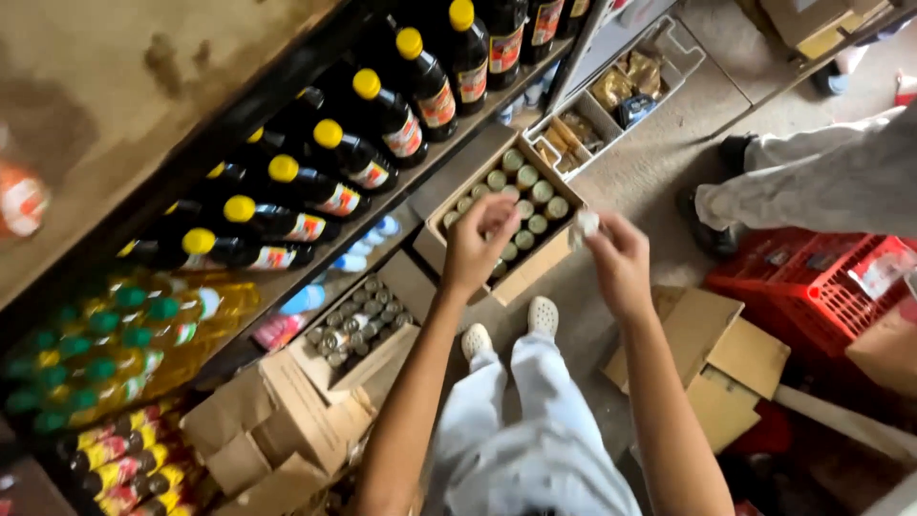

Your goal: Wiping canned goods with a cloth and placing them on grocery shelves.

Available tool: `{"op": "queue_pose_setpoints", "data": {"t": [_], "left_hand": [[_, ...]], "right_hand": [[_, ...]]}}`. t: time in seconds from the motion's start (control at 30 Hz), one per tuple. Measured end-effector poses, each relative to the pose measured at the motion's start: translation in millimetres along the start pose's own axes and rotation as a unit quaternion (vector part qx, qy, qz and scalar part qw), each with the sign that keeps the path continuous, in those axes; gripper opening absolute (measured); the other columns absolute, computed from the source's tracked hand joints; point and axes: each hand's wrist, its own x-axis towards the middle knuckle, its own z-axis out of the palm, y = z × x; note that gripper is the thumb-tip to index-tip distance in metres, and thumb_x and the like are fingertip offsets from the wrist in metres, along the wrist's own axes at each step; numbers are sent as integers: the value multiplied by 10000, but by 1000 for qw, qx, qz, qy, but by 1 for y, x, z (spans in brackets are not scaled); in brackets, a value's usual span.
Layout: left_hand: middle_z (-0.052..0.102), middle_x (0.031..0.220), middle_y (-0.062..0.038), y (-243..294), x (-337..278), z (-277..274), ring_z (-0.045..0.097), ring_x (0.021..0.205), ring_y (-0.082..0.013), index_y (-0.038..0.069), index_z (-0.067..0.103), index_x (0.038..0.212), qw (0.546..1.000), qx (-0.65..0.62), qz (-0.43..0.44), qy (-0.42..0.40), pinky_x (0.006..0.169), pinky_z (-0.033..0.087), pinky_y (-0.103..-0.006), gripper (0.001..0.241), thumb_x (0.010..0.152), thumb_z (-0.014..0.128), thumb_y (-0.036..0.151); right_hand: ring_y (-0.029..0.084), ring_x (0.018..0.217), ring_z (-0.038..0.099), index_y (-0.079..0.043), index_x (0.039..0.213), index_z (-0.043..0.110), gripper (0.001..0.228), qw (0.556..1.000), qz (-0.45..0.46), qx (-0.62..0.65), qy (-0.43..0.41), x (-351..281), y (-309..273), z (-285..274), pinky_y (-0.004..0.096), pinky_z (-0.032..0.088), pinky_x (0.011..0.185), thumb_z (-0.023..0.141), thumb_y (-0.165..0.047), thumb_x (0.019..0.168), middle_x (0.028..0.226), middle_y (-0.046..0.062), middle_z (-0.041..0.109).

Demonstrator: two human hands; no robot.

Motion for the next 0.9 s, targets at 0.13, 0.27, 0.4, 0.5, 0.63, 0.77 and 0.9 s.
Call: {"op": "queue_pose_setpoints", "data": {"t": [0.13, 0.27, 0.4, 0.5, 0.63, 0.77, 0.9], "left_hand": [[758, 1003, -119, -100, 14, 12, 742, 925, -254, 96, 676, 1216, 995, 82, -50, -20, 778, 586, -364, 271, 959, 700, 178], [746, 1013, -165, -232, 34, 33, 727, 978, -353, 82, 678, 1189, 981, 163, -97, -42, 813, 589, -449, 263, 943, 690, 173], [712, 962, 18, -363, 69, 59, 692, 878, -230, 213, 633, 1106, 940, 307, -120, -84, 654, 520, -431, 221, 887, 664, 213], [637, 1164, -41, -448, 106, 77, 648, 949, -322, 171, 568, 1180, 904, 401, -78, -123, 688, 521, -495, 327, 874, 682, 148], [490, 1469, -99, -546, 172, 97, 668, 1027, -402, 86, 444, 1388, 833, 522, -33, -181, 753, 526, -579, 568, 847, 467, -85], [449, 1492, -74, -623, 221, 107, 714, 951, -379, 110, 391, 1450, 774, 594, -30, -216, 801, 555, -531, 675, 837, 580, -98], [337, 1577, -71, -677, 238, 139, 692, 958, -233, 137, 357, 1521, 707, 669, -12, -230, 802, 582, -394, 880, 729, 722, 27]], "right_hand": [[131, 945, 605, -52, 1007, 740, 97, 999, 36, -22, 25, 2, 87, -26, 318, 495, 915, 700, -64, 919, 952, 42, 681], [182, 978, 616, -38, 966, 747, 85, 996, 77, 17, 36, 5, 173, -41, 348, 498, 881, 692, -39, 901, 1001, 98, 703], [134, 987, 607, -13, 1082, 746, 210, 992, 122, 1, 19, 17, 276, -51, 269, 452, 899, 652, -149, 953, 1038, 44, 715], [156, 982, 627, 23, 1079, 760, 218, 986, 153, 54, 49, 24, 350, -48, 283, 464, 896, 661, -99, 927, 1038, 77, 735], [187, 994, 643, 78, 1142, 753, 271, 975, 174, 127, 57, 41, 435, -40, 281, 460, 879, 653, -26, 912, 1057, 125, 739], [217, 1038, 626, 103, 1095, 752, 269, 978, 142, 138, 64, 53, 481, -39, 314, 454, 918, 660, -60, 903, 1068, 147, 705], [222, 872, 578, 106, 1105, 736, 242, 959, 136, 248, 28, 45, 517, -41, 338, 440, 755, 653, 12, 897, 997, 155, 635]]}}
